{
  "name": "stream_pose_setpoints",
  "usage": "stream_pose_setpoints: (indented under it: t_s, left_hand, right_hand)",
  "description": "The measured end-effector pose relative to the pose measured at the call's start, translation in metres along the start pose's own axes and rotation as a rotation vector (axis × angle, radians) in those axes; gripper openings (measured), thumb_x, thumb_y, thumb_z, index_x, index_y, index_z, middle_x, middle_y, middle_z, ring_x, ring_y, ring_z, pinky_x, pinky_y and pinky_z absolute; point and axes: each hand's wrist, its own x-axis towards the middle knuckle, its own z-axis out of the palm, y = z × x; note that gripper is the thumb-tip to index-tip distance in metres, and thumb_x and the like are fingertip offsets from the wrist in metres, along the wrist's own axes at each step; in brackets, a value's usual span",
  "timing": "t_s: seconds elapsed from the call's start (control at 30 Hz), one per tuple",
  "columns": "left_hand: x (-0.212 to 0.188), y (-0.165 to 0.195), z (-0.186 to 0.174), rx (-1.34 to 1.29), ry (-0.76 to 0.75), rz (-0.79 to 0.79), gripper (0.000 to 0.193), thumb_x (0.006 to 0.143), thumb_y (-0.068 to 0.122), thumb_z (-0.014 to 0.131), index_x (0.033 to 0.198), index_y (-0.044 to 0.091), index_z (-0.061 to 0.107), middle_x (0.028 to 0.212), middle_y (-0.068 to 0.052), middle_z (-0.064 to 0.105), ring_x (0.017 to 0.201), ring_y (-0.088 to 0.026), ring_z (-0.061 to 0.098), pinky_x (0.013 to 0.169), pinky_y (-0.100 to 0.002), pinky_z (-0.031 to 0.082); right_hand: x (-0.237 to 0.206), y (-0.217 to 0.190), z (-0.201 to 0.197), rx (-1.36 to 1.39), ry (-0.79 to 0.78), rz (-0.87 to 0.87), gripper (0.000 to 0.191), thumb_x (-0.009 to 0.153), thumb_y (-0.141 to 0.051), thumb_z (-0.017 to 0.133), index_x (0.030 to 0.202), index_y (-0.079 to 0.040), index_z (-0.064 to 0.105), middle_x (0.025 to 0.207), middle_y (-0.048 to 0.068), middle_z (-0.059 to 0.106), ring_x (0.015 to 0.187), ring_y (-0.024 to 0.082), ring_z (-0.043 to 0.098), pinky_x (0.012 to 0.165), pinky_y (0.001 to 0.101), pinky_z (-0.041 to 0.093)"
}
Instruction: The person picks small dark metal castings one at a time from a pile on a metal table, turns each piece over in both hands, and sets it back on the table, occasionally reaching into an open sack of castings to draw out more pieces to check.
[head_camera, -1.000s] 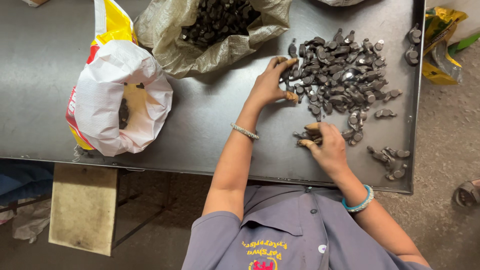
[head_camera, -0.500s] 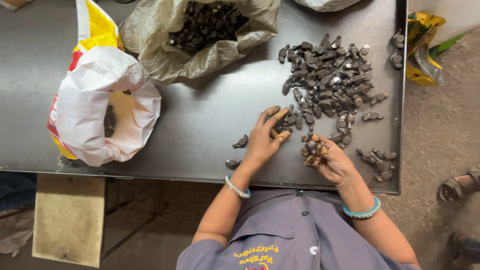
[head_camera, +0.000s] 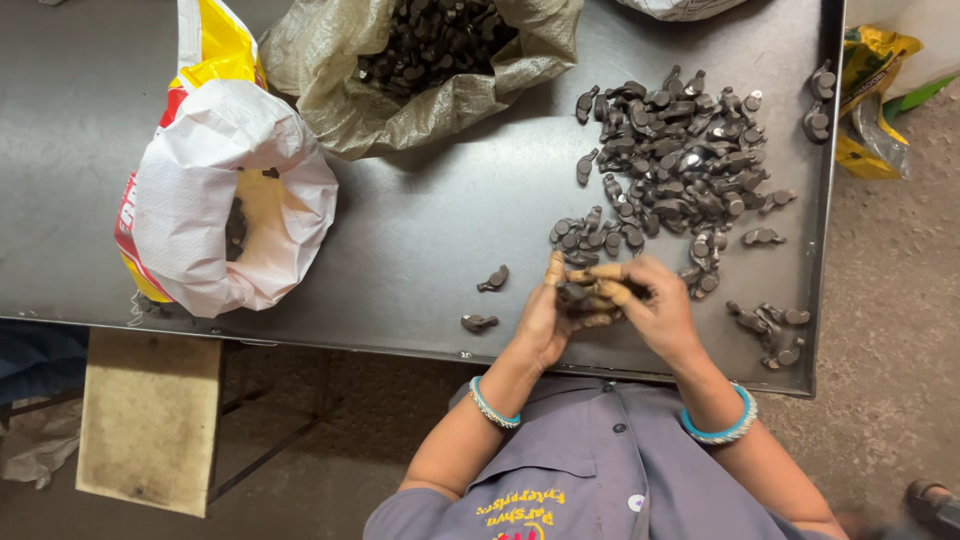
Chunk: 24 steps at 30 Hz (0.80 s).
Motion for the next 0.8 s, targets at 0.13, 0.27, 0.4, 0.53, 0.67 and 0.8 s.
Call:
stream_pose_setpoints:
  t_s: [0.13, 0.27, 0.4, 0.53, 0.67, 0.8]
  left_hand:
    - [0.005, 0.009, -0.003, 0.024, -0.007, 0.133, 0.055, 0.103, 0.052, 0.059, 0.108, -0.001, 0.071, 0.088, -0.012, 0.072, 0.072, -0.02, 0.073, 0.063, -0.035, 0.065]
    - [0.005, 0.025, -0.001, 0.206, 0.016, 0.308, 0.034, 0.096, 0.026, 0.072, 0.114, -0.003, 0.074, 0.092, -0.007, 0.075, 0.073, -0.015, 0.07, 0.061, -0.03, 0.061]
    - [-0.001, 0.04, 0.0, 0.408, 0.04, 0.39, 0.032, 0.088, 0.007, 0.074, 0.118, -0.002, 0.073, 0.098, -0.004, 0.079, 0.083, -0.009, 0.074, 0.062, -0.023, 0.058]
    - [-0.009, 0.044, 0.002, 0.712, 0.109, 0.492, 0.035, 0.084, 0.007, 0.08, 0.118, 0.0, 0.077, 0.089, -0.007, 0.077, 0.072, -0.009, 0.066, 0.058, -0.024, 0.053]
    - [-0.017, 0.044, 0.007, 1.114, 0.243, 0.577, 0.04, 0.078, 0.014, 0.083, 0.118, 0.011, 0.079, 0.086, -0.009, 0.078, 0.067, -0.015, 0.068, 0.063, -0.03, 0.053]
    - [-0.023, 0.041, 0.014, 1.264, 0.302, 0.661, 0.04, 0.075, 0.017, 0.082, 0.115, 0.017, 0.078, 0.088, -0.008, 0.077, 0.074, -0.022, 0.072, 0.069, -0.034, 0.055]
  right_hand:
    - [0.022, -0.034, 0.007, -0.575, 0.184, -0.191, 0.038, 0.08, -0.001, 0.078, 0.116, -0.008, 0.069, 0.108, 0.01, 0.069, 0.095, 0.032, 0.061, 0.084, 0.0406, 0.05]
    - [0.032, -0.041, 0.007, -0.707, 0.156, -0.194, 0.044, 0.075, 0.004, 0.076, 0.117, -0.006, 0.067, 0.112, 0.013, 0.069, 0.101, 0.036, 0.057, 0.09, 0.0446, 0.049]
    - [0.014, -0.026, -0.001, -0.658, 0.113, -0.184, 0.04, 0.076, 0.003, 0.078, 0.113, -0.007, 0.067, 0.106, 0.011, 0.068, 0.1, 0.035, 0.058, 0.09, 0.0443, 0.049]
    - [-0.013, -0.016, -0.012, -0.629, 0.106, -0.155, 0.043, 0.071, 0.004, 0.079, 0.111, -0.003, 0.065, 0.106, 0.013, 0.067, 0.101, 0.035, 0.057, 0.089, 0.0436, 0.049]
    - [-0.023, -0.018, -0.01, -0.569, 0.16, -0.079, 0.044, 0.071, -0.004, 0.085, 0.11, -0.003, 0.067, 0.107, 0.014, 0.066, 0.1, 0.034, 0.056, 0.082, 0.0414, 0.051]
    - [-0.018, -0.015, -0.003, -0.683, 0.166, -0.098, 0.046, 0.068, -0.007, 0.088, 0.109, -0.004, 0.068, 0.099, 0.012, 0.067, 0.097, 0.032, 0.059, 0.084, 0.0439, 0.051]
